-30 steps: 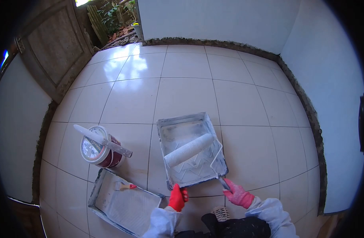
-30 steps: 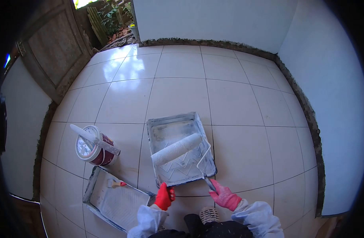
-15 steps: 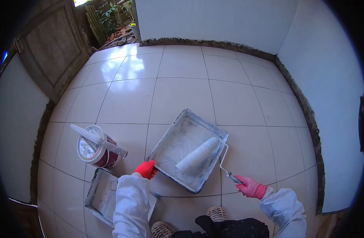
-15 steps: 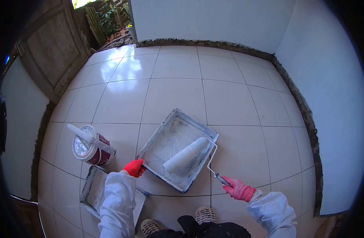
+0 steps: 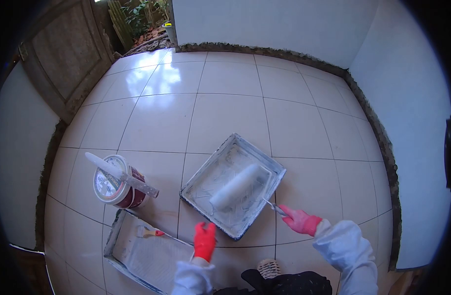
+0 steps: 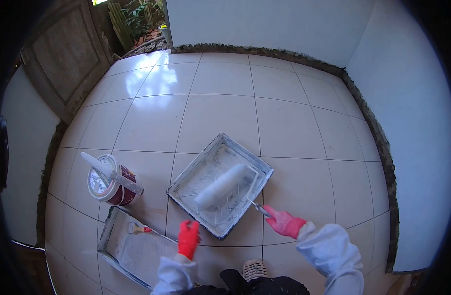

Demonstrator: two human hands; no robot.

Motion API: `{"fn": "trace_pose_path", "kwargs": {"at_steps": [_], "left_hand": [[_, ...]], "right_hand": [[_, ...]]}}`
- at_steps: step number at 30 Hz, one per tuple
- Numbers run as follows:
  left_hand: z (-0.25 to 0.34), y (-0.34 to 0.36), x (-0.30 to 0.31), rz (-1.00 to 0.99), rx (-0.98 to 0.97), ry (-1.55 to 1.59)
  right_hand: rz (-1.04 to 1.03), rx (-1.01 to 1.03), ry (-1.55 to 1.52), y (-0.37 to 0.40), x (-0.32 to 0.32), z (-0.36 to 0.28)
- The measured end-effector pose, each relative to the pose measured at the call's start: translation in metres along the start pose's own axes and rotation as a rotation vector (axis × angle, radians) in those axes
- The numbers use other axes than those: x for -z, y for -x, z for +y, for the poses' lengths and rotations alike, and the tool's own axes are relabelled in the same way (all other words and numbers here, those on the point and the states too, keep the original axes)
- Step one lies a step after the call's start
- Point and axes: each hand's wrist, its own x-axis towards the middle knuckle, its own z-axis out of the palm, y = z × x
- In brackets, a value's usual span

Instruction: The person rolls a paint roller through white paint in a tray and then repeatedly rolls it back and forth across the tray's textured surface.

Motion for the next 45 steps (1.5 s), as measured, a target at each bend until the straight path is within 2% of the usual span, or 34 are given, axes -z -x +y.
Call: {"fn": "trace_pose_path", "kwargs": {"at_steps": [1,3,6,11,14,17,20,23,24,25,30,32,35,41,45], "left_hand": [[-0.001,0.013,-0.012,-0.051,0.008,-0.011],[-0.018,0.019,-0.034,-0.117,0.0,0.041],[-0.03,0.006,-0.05,-0.163,0.01,0.153],[-0.038,-0.001,-0.048,-0.171,-0.019,0.058],[-0.03,0.002,-0.046,-0.175,-0.005,-0.03],[-0.038,-0.003,-0.049,-0.18,0.02,-0.076],[-0.035,-0.007,-0.047,-0.195,0.061,-0.147],[0.01,0.014,-0.033,-0.244,0.176,-0.152],[0.023,0.02,-0.029,-0.265,0.224,-0.136],[0.018,0.019,-0.029,-0.248,0.185,-0.132],[-0.054,-0.014,-0.05,-0.145,-0.061,-0.179],[-0.029,-0.004,-0.042,-0.189,0.029,-0.164],[-0.005,0.007,-0.037,-0.26,0.128,-0.13],[-0.012,0.003,-0.037,-0.263,0.111,-0.146],[0.001,0.013,-0.033,-0.273,0.131,0.02]], "right_hand": [[-0.039,-0.06,-0.018,-0.02,0.003,-0.013],[-0.04,-0.055,-0.003,-0.054,0.006,-0.036],[0.033,0.005,0.079,-0.091,-0.011,-0.029],[-0.103,-0.124,0.077,-0.036,0.014,-0.027],[-0.147,-0.132,0.143,0.004,0.035,-0.017],[-0.229,-0.125,0.171,-0.009,0.046,-0.021],[-0.161,-0.034,0.15,-0.056,0.032,-0.023],[-0.084,0.081,0.143,-0.1,0.011,-0.018],[-0.089,0.06,0.147,-0.1,0.01,-0.018],[-0.098,0.038,0.155,-0.097,0.013,-0.018],[-0.258,-0.079,0.205,-0.037,0.058,-0.01],[-0.321,-0.115,0.233,-0.022,0.068,-0.004],[-0.366,-0.186,0.256,-0.035,0.075,-0.027],[-0.123,0.079,0.119,-0.116,0.017,-0.014],[-0.18,0.0,0.163,-0.103,0.025,-0.019]]}}
